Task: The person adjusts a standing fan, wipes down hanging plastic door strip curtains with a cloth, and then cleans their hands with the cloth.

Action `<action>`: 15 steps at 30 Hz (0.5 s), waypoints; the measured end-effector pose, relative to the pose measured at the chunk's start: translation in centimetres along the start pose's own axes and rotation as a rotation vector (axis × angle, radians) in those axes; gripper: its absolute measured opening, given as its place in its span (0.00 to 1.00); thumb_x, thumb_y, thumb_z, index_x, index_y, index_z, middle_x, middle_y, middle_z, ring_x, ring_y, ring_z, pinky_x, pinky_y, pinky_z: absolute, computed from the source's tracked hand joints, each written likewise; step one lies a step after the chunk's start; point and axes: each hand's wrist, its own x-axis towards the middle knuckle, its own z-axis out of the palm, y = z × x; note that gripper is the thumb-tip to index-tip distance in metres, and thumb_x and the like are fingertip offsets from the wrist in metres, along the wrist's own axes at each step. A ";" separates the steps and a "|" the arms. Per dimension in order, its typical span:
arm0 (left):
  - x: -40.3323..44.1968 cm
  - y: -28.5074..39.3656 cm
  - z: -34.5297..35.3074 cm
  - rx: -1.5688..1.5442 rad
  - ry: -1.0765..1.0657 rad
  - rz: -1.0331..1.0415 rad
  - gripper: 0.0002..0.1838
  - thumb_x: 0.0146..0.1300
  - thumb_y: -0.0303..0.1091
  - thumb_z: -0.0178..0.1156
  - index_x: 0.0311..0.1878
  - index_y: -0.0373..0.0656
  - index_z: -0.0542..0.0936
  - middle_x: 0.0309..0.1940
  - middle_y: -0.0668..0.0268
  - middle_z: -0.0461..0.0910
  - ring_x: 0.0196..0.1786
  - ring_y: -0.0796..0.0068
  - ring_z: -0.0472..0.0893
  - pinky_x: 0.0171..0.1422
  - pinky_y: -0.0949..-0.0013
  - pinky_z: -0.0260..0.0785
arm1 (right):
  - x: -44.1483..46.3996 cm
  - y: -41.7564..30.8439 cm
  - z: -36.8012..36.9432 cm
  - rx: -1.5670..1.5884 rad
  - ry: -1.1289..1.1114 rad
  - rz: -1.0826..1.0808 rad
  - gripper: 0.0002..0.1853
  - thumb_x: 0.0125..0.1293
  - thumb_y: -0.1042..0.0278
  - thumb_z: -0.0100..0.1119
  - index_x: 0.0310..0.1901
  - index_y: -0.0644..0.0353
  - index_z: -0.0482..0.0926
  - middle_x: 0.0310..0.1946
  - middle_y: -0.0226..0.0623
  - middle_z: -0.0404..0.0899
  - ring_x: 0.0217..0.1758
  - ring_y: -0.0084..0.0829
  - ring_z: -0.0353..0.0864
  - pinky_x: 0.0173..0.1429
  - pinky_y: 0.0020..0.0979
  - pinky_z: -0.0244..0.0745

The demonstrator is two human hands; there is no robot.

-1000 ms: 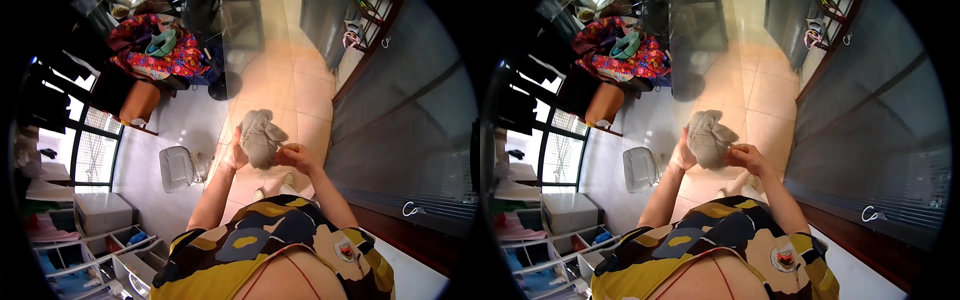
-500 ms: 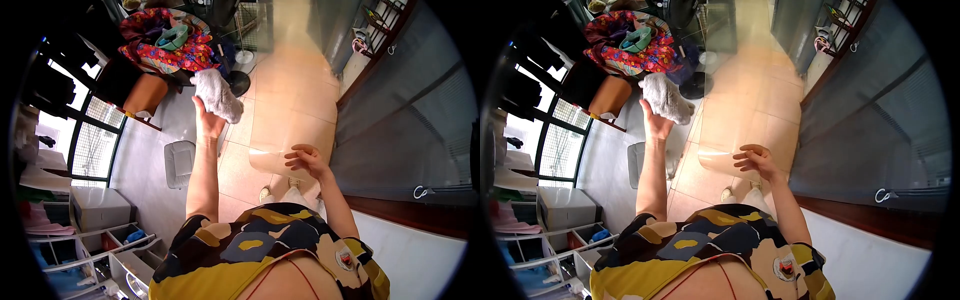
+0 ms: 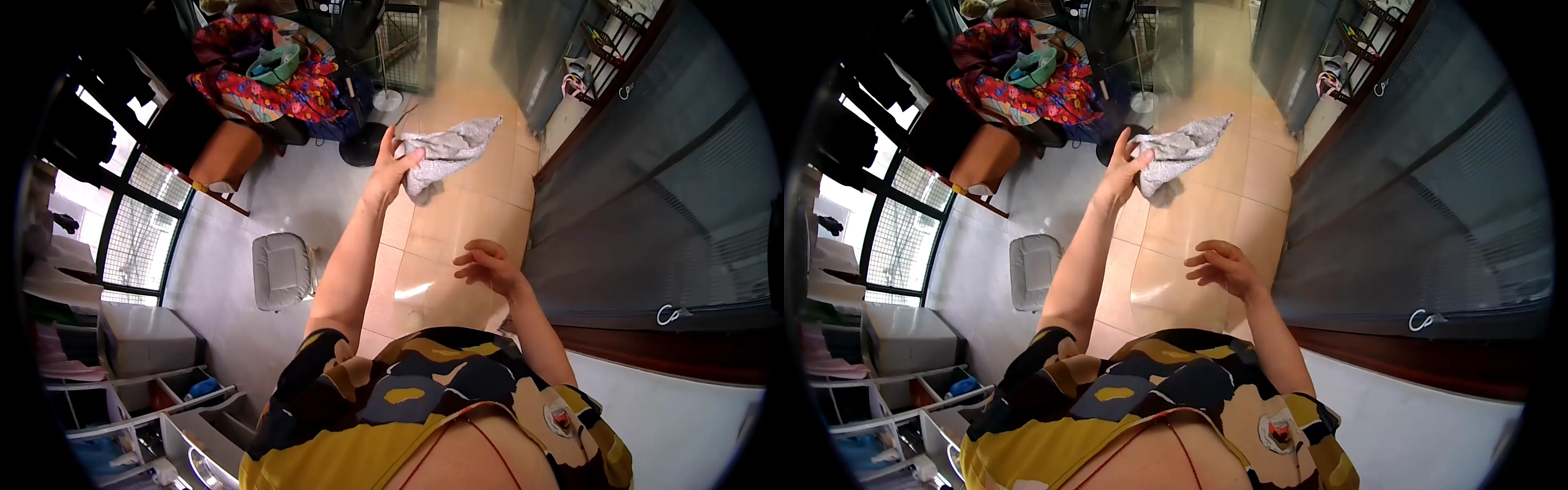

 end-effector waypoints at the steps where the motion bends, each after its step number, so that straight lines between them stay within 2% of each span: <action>1: 1.0 -0.7 -0.4 -0.052 -0.023 -0.057 0.53 0.53 0.39 0.73 0.75 0.44 0.48 0.71 0.48 0.53 0.72 0.57 0.58 0.70 0.59 0.59 | -0.1 -0.2 -0.4 -0.005 0.001 0.011 0.14 0.72 0.66 0.51 0.55 0.61 0.72 0.45 0.51 0.81 0.44 0.44 0.85 0.39 0.31 0.84; 2: 1.5 -0.6 -0.6 -0.085 -0.107 -0.128 0.50 0.54 0.41 0.72 0.73 0.39 0.51 0.70 0.49 0.58 0.70 0.59 0.63 0.69 0.59 0.62 | -0.2 -0.4 -0.9 -0.005 -0.003 0.023 0.14 0.72 0.66 0.51 0.55 0.61 0.72 0.45 0.51 0.81 0.44 0.44 0.85 0.39 0.31 0.84; 5: 3.0 -1.0 -1.2 -0.450 -0.391 -0.241 0.46 0.56 0.42 0.71 0.71 0.35 0.56 0.65 0.51 0.66 0.65 0.61 0.70 0.68 0.59 0.64 | -0.4 -0.9 -2.5 -0.003 -0.019 0.050 0.14 0.72 0.66 0.51 0.54 0.61 0.72 0.45 0.51 0.81 0.44 0.44 0.85 0.39 0.31 0.84; 6: 3.2 -0.1 -0.4 -0.526 -0.488 -0.260 0.39 0.58 0.38 0.68 0.68 0.35 0.61 0.60 0.54 0.73 0.60 0.63 0.75 0.66 0.60 0.67 | -0.3 -1.0 -2.9 -0.002 -0.025 0.050 0.14 0.71 0.66 0.51 0.54 0.61 0.72 0.45 0.51 0.81 0.44 0.44 0.85 0.40 0.32 0.84; 9: 2.9 2.2 1.2 -0.199 -0.449 -0.203 0.35 0.59 0.34 0.67 0.67 0.34 0.63 0.58 0.55 0.74 0.58 0.64 0.77 0.64 0.63 0.70 | 0.3 -1.2 -3.9 0.000 0.009 0.123 0.15 0.71 0.66 0.52 0.56 0.61 0.71 0.48 0.51 0.80 0.49 0.45 0.83 0.46 0.35 0.83; 10: 2.9 2.4 1.6 -0.146 -0.390 -0.220 0.26 0.60 0.27 0.65 0.61 0.33 0.70 0.52 0.56 0.79 0.52 0.66 0.81 0.58 0.65 0.74 | 0.6 -1.3 -4.2 -0.005 0.025 0.159 0.16 0.70 0.67 0.53 0.57 0.61 0.71 0.49 0.51 0.80 0.51 0.45 0.82 0.49 0.37 0.82; 13: 3.0 0.9 1.3 -0.124 -0.269 -0.187 0.16 0.60 0.23 0.63 0.51 0.32 0.76 0.45 0.57 0.82 0.45 0.68 0.83 0.52 0.66 0.77 | 0.0 0.3 -5.2 0.032 -0.066 0.171 0.22 0.68 0.67 0.56 0.62 0.61 0.68 0.57 0.52 0.74 0.60 0.45 0.76 0.60 0.42 0.75; 14: 2.4 1.1 2.0 -0.140 -0.213 -0.177 0.11 0.60 0.21 0.63 0.46 0.32 0.79 0.39 0.59 0.84 0.40 0.70 0.84 0.47 0.68 0.79 | -0.2 0.6 -5.6 0.158 -0.144 0.211 0.27 0.66 0.67 0.58 0.66 0.61 0.65 0.64 0.51 0.68 0.66 0.46 0.69 0.67 0.43 0.68; 15: 2.2 0.5 1.7 -0.105 -0.170 -0.171 0.11 0.59 0.21 0.63 0.46 0.32 0.79 0.39 0.59 0.84 0.40 0.70 0.84 0.47 0.68 0.79 | -0.3 0.6 -6.3 0.162 -0.168 0.213 0.28 0.66 0.67 0.59 0.66 0.62 0.64 0.64 0.51 0.67 0.67 0.46 0.68 0.68 0.43 0.67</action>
